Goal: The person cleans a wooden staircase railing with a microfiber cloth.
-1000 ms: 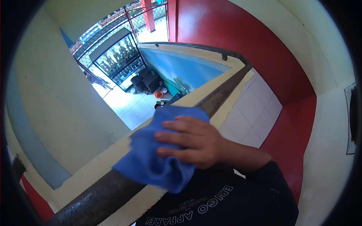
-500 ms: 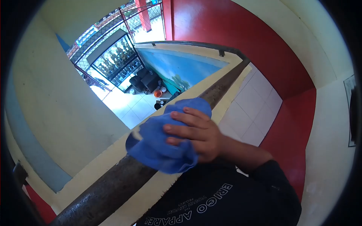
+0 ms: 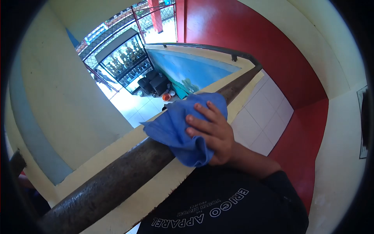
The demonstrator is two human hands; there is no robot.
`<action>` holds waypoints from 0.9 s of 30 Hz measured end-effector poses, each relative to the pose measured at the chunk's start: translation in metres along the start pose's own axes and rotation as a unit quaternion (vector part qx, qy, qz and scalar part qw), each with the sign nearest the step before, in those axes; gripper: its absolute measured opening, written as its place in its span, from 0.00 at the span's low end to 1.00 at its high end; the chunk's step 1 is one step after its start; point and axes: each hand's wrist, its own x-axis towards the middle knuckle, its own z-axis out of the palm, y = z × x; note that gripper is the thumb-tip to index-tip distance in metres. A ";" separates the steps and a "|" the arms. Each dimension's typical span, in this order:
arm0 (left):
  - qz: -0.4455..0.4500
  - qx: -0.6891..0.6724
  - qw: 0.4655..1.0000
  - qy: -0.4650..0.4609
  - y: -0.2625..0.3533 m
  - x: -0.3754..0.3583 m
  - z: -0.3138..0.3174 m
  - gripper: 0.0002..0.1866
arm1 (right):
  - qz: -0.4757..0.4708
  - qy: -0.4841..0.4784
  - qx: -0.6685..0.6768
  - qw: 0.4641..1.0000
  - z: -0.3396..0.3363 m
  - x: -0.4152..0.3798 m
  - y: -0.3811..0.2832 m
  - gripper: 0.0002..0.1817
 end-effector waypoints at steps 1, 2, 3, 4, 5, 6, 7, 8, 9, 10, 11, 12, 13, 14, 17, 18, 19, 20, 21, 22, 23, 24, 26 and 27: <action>0.001 0.000 1.000 -0.002 0.001 0.000 -0.002 0.40 | -0.019 -0.010 0.005 1.000 0.002 0.005 0.001 0.25; 0.002 -0.001 1.000 -0.006 0.002 -0.001 -0.003 0.40 | -0.051 0.001 0.015 0.999 0.006 -0.006 0.019 0.19; 0.005 0.000 1.000 -0.011 0.004 -0.001 -0.004 0.41 | 0.004 0.005 0.045 0.999 0.005 -0.017 0.033 0.19; 0.005 0.000 1.000 -0.014 0.004 -0.001 -0.005 0.41 | 0.057 0.008 0.074 0.996 0.001 -0.028 0.046 0.19; 0.005 -0.001 1.000 -0.019 0.005 -0.002 -0.005 0.42 | 0.071 0.022 0.053 0.996 0.005 -0.032 0.047 0.19; 0.005 -0.002 1.000 -0.023 0.006 -0.002 -0.004 0.42 | 0.085 0.035 0.033 0.995 0.009 -0.035 0.048 0.20; 0.006 -0.002 1.000 -0.030 0.007 -0.004 -0.004 0.43 | 0.057 0.060 -0.035 0.996 0.014 -0.039 0.045 0.20; 0.006 -0.003 0.999 -0.036 0.010 -0.005 -0.003 0.43 | 0.028 0.083 -0.102 0.991 0.018 -0.038 0.041 0.21; 0.005 -0.002 0.999 -0.043 0.011 -0.006 -0.003 0.44 | -0.018 0.111 -0.082 0.990 0.021 -0.028 0.035 0.21; 0.007 -0.005 0.999 -0.050 0.013 -0.007 -0.003 0.44 | -0.061 0.139 -0.059 0.987 0.027 -0.016 0.024 0.22; 0.011 -0.005 0.998 -0.060 0.015 -0.005 -0.003 0.45 | -0.079 0.156 -0.041 0.984 0.029 -0.005 0.012 0.23; 0.013 -0.009 0.997 -0.069 0.018 -0.004 -0.002 0.45 | -0.098 0.173 -0.024 0.980 0.032 0.007 -0.001 0.25; 0.017 -0.010 0.997 -0.080 0.020 -0.004 -0.002 0.46 | -0.101 0.156 -0.009 0.983 0.031 0.013 -0.010 0.24; 0.017 -0.005 0.996 -0.090 0.023 -0.003 0.000 0.46 | -0.106 0.137 0.006 0.985 0.031 0.018 -0.019 0.23; 0.011 0.011 0.993 -0.120 0.027 -0.001 0.002 0.57 | -0.183 0.111 0.025 0.976 0.032 0.048 -0.058 0.21; 0.023 0.000 0.992 -0.126 0.018 0.001 0.002 0.56 | -0.226 0.102 0.034 0.968 0.031 0.064 -0.077 0.20; 0.043 -0.013 0.989 -0.140 0.003 0.006 0.001 0.56 | -0.269 0.094 0.045 0.958 0.031 0.073 -0.087 0.20; 0.058 -0.024 0.987 -0.151 -0.009 0.009 -0.001 0.55 | -0.272 0.102 0.018 0.957 0.035 0.078 -0.090 0.19; 0.073 -0.035 0.983 -0.164 -0.020 0.012 -0.005 0.54 | -0.275 0.111 -0.007 0.955 0.039 0.084 -0.093 0.18; 0.086 -0.045 0.980 -0.176 -0.030 0.015 -0.006 0.54 | -0.278 0.121 -0.030 0.952 0.043 0.090 -0.097 0.17; 0.098 -0.055 0.976 -0.187 -0.038 0.017 -0.008 0.53 | -0.272 0.114 -0.033 0.955 0.044 0.090 -0.099 0.16; 0.107 -0.063 0.973 -0.196 -0.045 0.018 -0.011 0.52 | -0.270 0.104 -0.034 0.957 0.041 0.087 -0.097 0.15; 0.119 -0.078 0.967 -0.210 -0.053 0.018 -0.013 0.51 | -0.274 0.092 -0.061 0.955 0.039 0.074 -0.090 0.13; 0.124 -0.082 0.965 -0.214 -0.052 0.019 -0.012 0.51 | -0.278 0.093 -0.089 0.952 0.041 0.065 -0.085 0.12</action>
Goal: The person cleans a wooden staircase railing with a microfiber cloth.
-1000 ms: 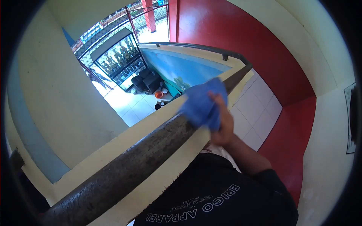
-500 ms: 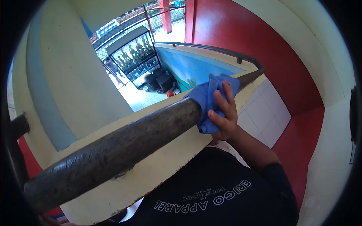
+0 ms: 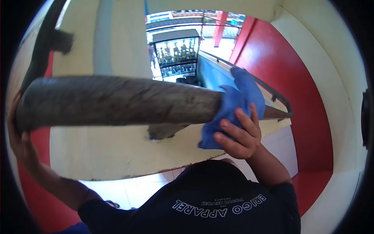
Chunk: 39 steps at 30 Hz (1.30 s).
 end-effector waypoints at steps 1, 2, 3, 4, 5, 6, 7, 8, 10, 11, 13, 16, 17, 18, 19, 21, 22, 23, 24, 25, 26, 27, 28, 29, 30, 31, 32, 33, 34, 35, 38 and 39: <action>0.002 0.001 1.000 -0.003 0.001 0.001 0.001 0.50 | -0.004 -0.008 -0.017 1.000 0.000 -0.017 0.000 0.12; 0.011 0.001 1.000 -0.002 0.013 0.007 0.004 0.49 | -0.009 -0.017 -0.037 0.999 -0.003 -0.037 0.002 0.12; 0.018 -0.001 1.000 0.002 0.023 0.012 0.008 0.49 | -0.011 -0.047 -0.028 0.998 -0.009 -0.057 0.008 0.10; 0.023 0.000 1.000 0.003 0.029 0.013 0.010 0.47 | -0.016 -0.078 -0.020 0.997 -0.019 -0.071 0.016 0.09; 0.026 0.000 1.000 0.004 0.033 0.013 0.009 0.45 | -0.004 -0.094 -0.017 0.995 -0.032 -0.076 0.019 0.10; 0.033 0.000 0.999 0.003 0.034 0.014 0.008 0.43 | 0.012 -0.110 -0.016 0.994 -0.043 -0.078 0.019 0.11; 0.033 -0.004 0.999 0.011 0.033 0.015 0.008 0.40 | 0.031 -0.125 -0.016 0.992 -0.048 -0.077 0.018 0.12; 0.033 -0.008 0.999 0.018 0.033 0.014 0.008 0.37 | 0.066 -0.088 0.029 0.993 -0.051 -0.069 0.016 0.14; 0.018 -0.013 0.999 0.025 0.039 0.011 0.011 0.33 | 0.132 -0.016 0.122 0.984 -0.065 -0.048 0.013 0.16; 0.000 -0.015 1.000 0.027 0.043 0.010 0.013 0.32 | 0.160 0.036 0.148 0.975 -0.071 -0.040 0.014 0.16; -0.037 -0.050 0.997 0.046 0.061 0.006 0.021 0.29 | 0.256 0.135 0.169 0.942 -0.083 -0.028 0.014 0.14; -0.079 0.108 0.981 0.142 0.100 -0.006 0.034 0.29 | 0.321 0.151 0.340 0.871 -0.117 -0.020 0.020 0.14; -0.070 0.241 0.952 0.174 0.116 -0.014 0.040 0.28 | 0.277 0.147 0.289 0.905 -0.123 -0.012 0.024 0.16; -0.032 0.245 0.948 0.199 0.138 -0.022 0.046 0.29 | 0.240 0.117 0.264 0.927 -0.128 -0.003 0.027 0.16; 0.010 0.246 0.944 0.221 0.163 -0.032 0.056 0.31 | 0.206 0.088 0.235 0.946 -0.133 0.002 0.026 0.15; 0.000 -0.059 0.979 0.194 0.223 -0.053 0.096 0.43 | 0.177 0.061 0.207 0.960 -0.136 0.008 0.021 0.13; -0.026 -0.271 0.951 0.148 0.260 -0.055 0.112 0.50 | 0.152 0.020 0.199 0.968 -0.134 0.020 0.018 0.14; -0.070 -0.435 0.890 0.121 0.298 -0.058 0.128 0.57 | 0.122 -0.020 0.192 0.974 -0.132 0.036 0.013 0.14; -0.087 -0.510 0.848 0.113 0.331 -0.056 0.141 0.52 | 0.087 -0.058 0.186 0.977 -0.130 0.050 0.008 0.15; -0.098 -0.536 0.833 0.096 0.344 -0.054 0.143 0.46 | 0.077 -0.074 0.199 0.974 -0.129 0.060 0.003 0.16; -0.111 -0.561 0.817 0.079 0.358 -0.052 0.145 0.40 | 0.065 -0.090 0.214 0.971 -0.125 0.071 -0.001 0.17; -0.119 -0.541 0.831 0.051 0.362 -0.052 0.141 0.34 | 0.051 -0.105 0.230 0.966 -0.123 0.080 -0.004 0.18; -0.129 -0.519 0.845 0.021 0.366 -0.055 0.137 0.29 | 0.048 -0.124 0.236 0.963 -0.122 0.087 -0.006 0.19; -0.207 -0.527 0.824 -0.019 0.361 -0.059 0.126 0.16 | 0.046 -0.143 0.242 0.959 -0.119 0.093 -0.009 0.20; -0.212 -0.519 0.828 -0.002 0.356 -0.057 0.118 0.13 | 0.043 -0.162 0.249 0.954 -0.118 0.100 -0.012 0.22; -0.216 -0.511 0.832 0.016 0.349 -0.054 0.111 0.12 | 0.059 -0.180 0.248 0.950 -0.115 0.106 -0.017 0.24; -0.219 -0.503 0.835 0.034 0.341 -0.050 0.105 0.10 | 0.069 -0.197 0.239 0.948 -0.112 0.113 -0.023 0.24; -0.183 -0.474 0.857 0.089 0.337 -0.047 0.108 0.07 | 0.081 -0.213 0.228 0.947 -0.109 0.121 -0.031 0.24; -0.167 -0.411 0.889 0.111 0.332 -0.043 0.105 0.07 | 0.093 -0.227 0.215 0.945 -0.105 0.127 -0.037 0.25; -0.149 -0.347 0.916 0.133 0.325 -0.038 0.101 0.07 | 0.121 -0.266 0.227 0.929 -0.097 0.126 -0.031 0.25; -0.123 -0.216 0.950 0.190 0.299 -0.020 0.089 0.08 | 0.199 -0.410 0.225 0.861 -0.075 0.129 0.005 0.23; -0.121 -0.161 0.959 0.201 0.287 -0.012 0.086 0.08 | 0.247 -0.372 0.289 0.847 -0.066 0.131 0.024 0.20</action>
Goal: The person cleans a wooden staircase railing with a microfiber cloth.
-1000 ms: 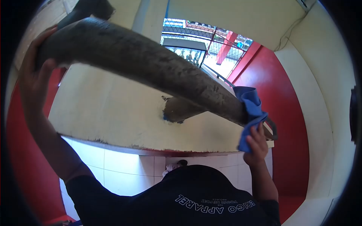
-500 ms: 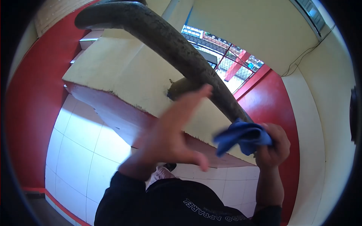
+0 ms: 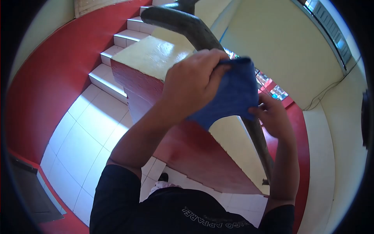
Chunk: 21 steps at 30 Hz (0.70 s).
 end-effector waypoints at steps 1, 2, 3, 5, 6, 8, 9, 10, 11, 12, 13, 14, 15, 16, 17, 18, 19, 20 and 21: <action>0.013 0.053 0.998 0.016 -0.010 0.013 -0.002 0.08 | 0.008 0.022 0.084 0.996 -0.008 0.014 0.013 0.17; 0.036 0.096 0.994 0.045 -0.020 0.022 0.002 0.10 | -0.051 0.049 0.202 0.977 -0.011 0.028 0.018 0.13; 0.046 0.171 0.983 0.054 -0.025 0.031 0.001 0.11 | -0.011 0.103 0.231 0.967 -0.010 0.038 0.003 0.13; 0.067 0.318 0.944 0.065 -0.029 0.044 0.001 0.12 | -0.033 0.154 0.145 0.977 0.004 0.058 -0.001 0.14; 0.104 0.366 0.918 0.110 -0.036 0.042 0.007 0.17 | -0.065 0.195 0.033 0.978 0.017 0.063 0.004 0.14; 0.269 0.301 0.912 0.072 -0.043 0.033 0.025 0.25 | -0.126 0.266 -0.015 0.956 0.045 0.078 0.035 0.14; 0.351 0.268 0.896 0.051 -0.042 0.030 0.032 0.28 | -0.111 0.241 0.108 0.958 0.049 0.080 0.047 0.15; 0.347 0.288 0.893 -0.010 -0.037 0.027 0.038 0.31 | -0.093 0.208 0.228 0.947 0.051 0.080 0.056 0.15; 0.339 0.306 0.887 -0.071 -0.029 0.022 0.044 0.34 | -0.072 0.169 0.343 0.921 0.051 0.081 0.064 0.16; 0.325 0.320 0.880 -0.131 -0.025 0.020 0.048 0.38 | -0.063 0.106 0.319 0.940 0.047 0.084 0.070 0.25; 0.319 0.327 0.872 -0.175 -0.026 0.022 0.050 0.40 | -0.073 0.077 0.332 0.937 0.048 0.083 0.077 0.30; 0.311 0.331 0.864 -0.219 -0.023 0.028 0.050 0.43 | -0.080 0.047 0.345 0.934 0.049 0.073 0.071 0.35; 0.305 0.336 0.852 -0.262 -0.023 0.034 0.049 0.45 | -0.105 0.020 0.320 0.941 0.048 0.074 0.079 0.45; 0.317 0.333 0.848 -0.264 -0.025 0.038 0.049 0.44 | -0.132 -0.006 0.296 0.946 0.047 0.074 0.086 0.56; 0.330 0.332 0.842 -0.267 -0.028 0.041 0.048 0.43 | -0.159 -0.031 0.272 0.948 0.045 0.075 0.093 0.67; 0.340 0.332 0.837 -0.271 -0.030 0.042 0.047 0.42 | -0.152 -0.039 0.253 0.955 0.044 0.065 0.077 0.73; 0.350 0.313 0.838 -0.279 -0.031 0.044 0.044 0.40 | -0.150 -0.049 0.232 0.960 0.043 0.058 0.063 0.79; 0.360 0.296 0.837 -0.284 -0.034 0.047 0.039 0.38 | -0.133 -0.036 0.269 0.953 0.046 0.056 0.054 0.88; 0.374 0.282 0.835 -0.290 -0.038 0.054 0.033 0.36 | -0.140 -0.029 0.279 0.950 0.048 0.055 0.054 0.88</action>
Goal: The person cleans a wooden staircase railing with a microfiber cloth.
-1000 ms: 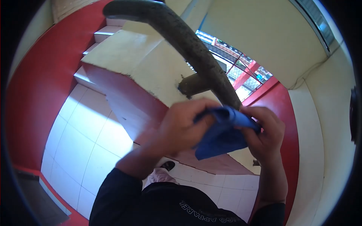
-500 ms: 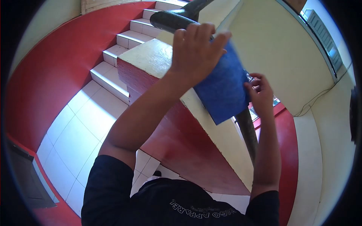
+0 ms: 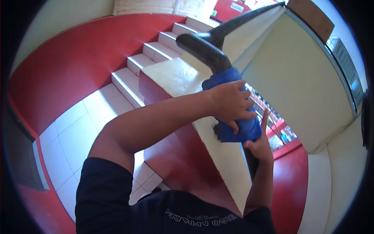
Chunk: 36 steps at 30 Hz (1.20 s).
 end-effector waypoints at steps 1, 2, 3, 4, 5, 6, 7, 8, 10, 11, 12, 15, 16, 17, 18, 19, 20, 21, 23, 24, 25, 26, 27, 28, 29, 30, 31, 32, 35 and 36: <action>0.014 0.004 1.000 0.027 -0.009 -0.003 -0.002 0.33 | -0.026 0.001 -0.034 0.999 -0.003 0.000 0.005 0.89; 0.030 0.005 0.998 0.055 -0.017 -0.007 -0.002 0.30 | -0.051 0.004 -0.069 0.996 -0.006 -0.001 0.011 0.90; 0.046 0.004 0.995 0.084 -0.022 -0.008 -0.001 0.27 | -0.050 0.001 -0.064 0.997 -0.006 -0.001 0.007 0.90; 0.014 0.008 0.994 0.112 -0.021 -0.008 0.001 0.25 | -0.046 0.000 -0.058 0.997 -0.003 -0.003 0.001 0.90; -0.013 0.009 0.990 0.138 -0.013 -0.007 0.004 0.24 | -0.062 0.006 -0.086 0.994 -0.002 -0.003 0.000 0.90; -0.038 0.007 0.986 0.163 -0.002 -0.007 0.009 0.22 | -0.065 0.024 -0.058 0.996 -0.003 -0.003 -0.001 0.89; -0.098 0.007 0.971 0.220 0.015 -0.006 0.019 0.19 | -0.064 0.041 -0.029 0.997 -0.002 -0.004 0.000 0.89; -0.096 0.007 0.973 0.208 0.021 -0.005 0.020 0.19 | -0.060 0.056 -0.002 0.997 -0.001 -0.006 0.003 0.89; -0.095 0.019 0.978 0.186 0.019 -0.008 0.015 0.19 | -0.121 0.144 0.046 0.981 -0.004 -0.002 0.017 0.75; -0.049 0.015 0.985 0.165 0.005 -0.011 0.007 0.18 | -0.117 0.158 0.097 0.976 -0.009 -0.001 0.023 0.70; -0.037 0.017 0.987 0.158 -0.014 -0.015 0.001 0.17 | -0.109 0.169 0.145 0.969 -0.018 -0.002 0.029 0.66; -0.073 0.008 0.986 0.147 -0.075 -0.036 -0.020 0.15 | -0.102 0.168 0.199 0.960 -0.022 -0.005 0.027 0.59; -0.121 0.003 0.982 0.142 -0.092 -0.045 -0.030 0.15 | -0.093 0.169 0.200 0.961 -0.023 -0.007 0.028 0.58; -0.256 -0.042 0.961 0.093 -0.105 -0.051 -0.036 0.16 | -0.101 0.169 0.184 0.963 -0.018 -0.007 0.022 0.57; -0.383 -0.086 0.919 0.040 -0.111 -0.052 -0.042 0.16 | -0.118 0.173 0.149 0.966 -0.017 -0.007 0.023 0.57; -0.416 -0.102 0.903 0.023 -0.110 -0.049 -0.046 0.16 | -0.131 0.177 0.115 0.969 -0.015 -0.008 0.025 0.58; -0.448 -0.119 0.886 0.005 -0.107 -0.042 -0.053 0.17 | -0.142 0.181 0.080 0.970 -0.012 -0.010 0.026 0.58; -0.480 -0.136 0.867 -0.014 -0.104 -0.039 -0.053 0.17 | -0.136 0.175 0.060 0.973 -0.011 -0.012 0.022 0.59; -0.363 -0.034 0.921 0.139 -0.081 -0.039 -0.026 0.17 | -0.132 0.188 0.041 0.972 -0.010 -0.013 0.024 0.58; -0.298 0.019 0.930 0.213 -0.066 -0.039 -0.015 0.17 | -0.134 0.197 0.039 0.971 -0.010 -0.011 0.025 0.57; -0.263 0.034 0.935 0.234 -0.050 -0.036 -0.010 0.17 | -0.123 0.203 0.018 0.971 -0.011 -0.007 0.023 0.53; -0.226 0.052 0.938 0.257 -0.041 -0.034 -0.006 0.16 | -0.102 0.190 -0.013 0.976 -0.011 -0.003 0.016 0.54; -0.213 0.052 0.933 0.285 -0.040 -0.034 -0.002 0.15 | -0.095 0.166 -0.079 0.978 -0.006 0.004 0.002 0.56; -0.204 0.046 0.940 0.271 -0.046 -0.038 -0.003 0.16 | -0.087 0.143 -0.147 0.975 0.000 0.012 -0.015 0.59; -0.194 0.040 0.946 0.258 -0.058 -0.041 -0.006 0.17 | -0.101 0.108 -0.230 0.962 0.008 0.021 -0.035 0.63; -0.185 0.036 0.950 0.247 -0.070 -0.043 -0.008 0.17 | -0.113 0.088 -0.278 0.950 0.019 0.030 -0.054 0.66; -0.247 0.020 0.941 0.231 -0.083 -0.048 -0.013 0.18 | -0.092 0.078 -0.300 0.946 0.031 0.038 -0.071 0.67; -0.309 0.002 0.927 0.212 -0.094 -0.055 -0.019 0.19 | -0.070 0.068 -0.321 0.942 0.041 0.045 -0.082 0.68; -0.418 -0.028 0.892 0.169 -0.103 -0.058 -0.029 0.21 | 0.007 0.027 -0.382 0.924 0.066 0.068 -0.090 0.67; -0.445 -0.035 0.881 0.160 -0.105 -0.057 -0.031 0.21 | 0.003 0.029 -0.379 0.925 0.065 0.068 -0.087 0.66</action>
